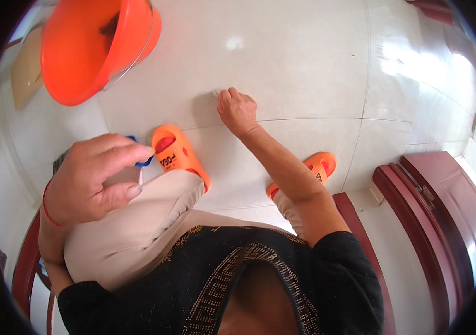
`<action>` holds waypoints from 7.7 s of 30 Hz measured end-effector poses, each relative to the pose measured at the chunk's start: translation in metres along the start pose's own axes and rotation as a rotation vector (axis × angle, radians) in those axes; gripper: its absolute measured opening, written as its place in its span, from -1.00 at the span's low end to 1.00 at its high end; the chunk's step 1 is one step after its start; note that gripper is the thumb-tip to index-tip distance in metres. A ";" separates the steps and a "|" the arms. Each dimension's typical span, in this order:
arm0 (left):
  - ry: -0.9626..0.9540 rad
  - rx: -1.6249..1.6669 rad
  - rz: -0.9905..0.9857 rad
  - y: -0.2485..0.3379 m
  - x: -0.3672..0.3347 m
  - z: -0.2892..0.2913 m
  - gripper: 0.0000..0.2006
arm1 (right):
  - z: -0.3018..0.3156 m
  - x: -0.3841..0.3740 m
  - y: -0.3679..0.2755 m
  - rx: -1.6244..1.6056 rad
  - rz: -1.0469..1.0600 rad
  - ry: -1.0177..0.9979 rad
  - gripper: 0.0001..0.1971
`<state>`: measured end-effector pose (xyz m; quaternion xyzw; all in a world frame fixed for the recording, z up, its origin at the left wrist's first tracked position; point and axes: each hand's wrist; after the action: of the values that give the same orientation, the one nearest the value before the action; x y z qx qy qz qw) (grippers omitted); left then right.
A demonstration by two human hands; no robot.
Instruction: The person wipes the tiled floor by hand using a white cloth, frequently dipping it into an orange bucket and scrubbing specific spots.
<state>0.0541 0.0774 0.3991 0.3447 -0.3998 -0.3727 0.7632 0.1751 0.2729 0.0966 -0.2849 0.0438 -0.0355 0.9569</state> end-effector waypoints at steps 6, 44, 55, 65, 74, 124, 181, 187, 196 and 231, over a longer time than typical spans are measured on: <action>0.026 0.008 0.002 -0.003 0.010 -0.001 -0.61 | 0.046 -0.027 0.091 0.189 -0.437 0.205 -0.91; -0.058 -0.002 0.114 0.006 0.002 -0.007 -0.60 | 0.165 0.094 0.189 0.117 -0.090 -0.430 -0.75; 0.000 -0.020 0.148 0.008 0.013 -0.007 -0.62 | 0.164 0.043 0.171 -0.028 0.127 -0.250 -0.79; -0.026 -0.035 0.087 0.008 0.005 -0.011 -0.61 | 0.118 -0.002 0.171 0.060 -0.041 -0.169 -0.91; 0.011 -0.060 0.033 0.010 0.012 -0.008 -0.60 | 0.101 0.057 0.130 0.014 0.088 -0.233 -0.86; 0.020 -0.097 -0.072 0.007 0.006 -0.015 -0.61 | 0.051 -0.030 0.101 0.184 -0.561 0.288 -0.90; 0.072 -0.059 0.295 0.005 0.023 -0.021 -0.46 | 0.246 0.011 0.493 0.239 -1.574 0.656 -0.89; 0.014 0.033 0.324 0.013 0.007 -0.030 -0.61 | 0.190 -0.089 0.370 0.303 -0.610 0.556 -0.92; 0.057 -0.145 0.091 0.031 -0.023 -0.014 -0.65 | 0.106 -0.124 0.189 0.114 -0.318 0.150 -0.93; 0.642 -0.338 0.981 -0.244 0.107 -0.220 -0.32 | 0.119 -0.111 0.156 -0.011 0.204 -0.416 -0.80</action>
<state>0.2165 -0.0809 0.1387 0.0895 -0.1972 0.0866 0.9724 0.0839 0.4783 0.1170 -0.2855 -0.1255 0.1209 0.9424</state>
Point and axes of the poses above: each hand's wrist, its own x-axis away from the middle knuckle, its own z-axis out of the back of the hand, y = z × x, and after that the axes turned 3 degrees about -z, right-handed
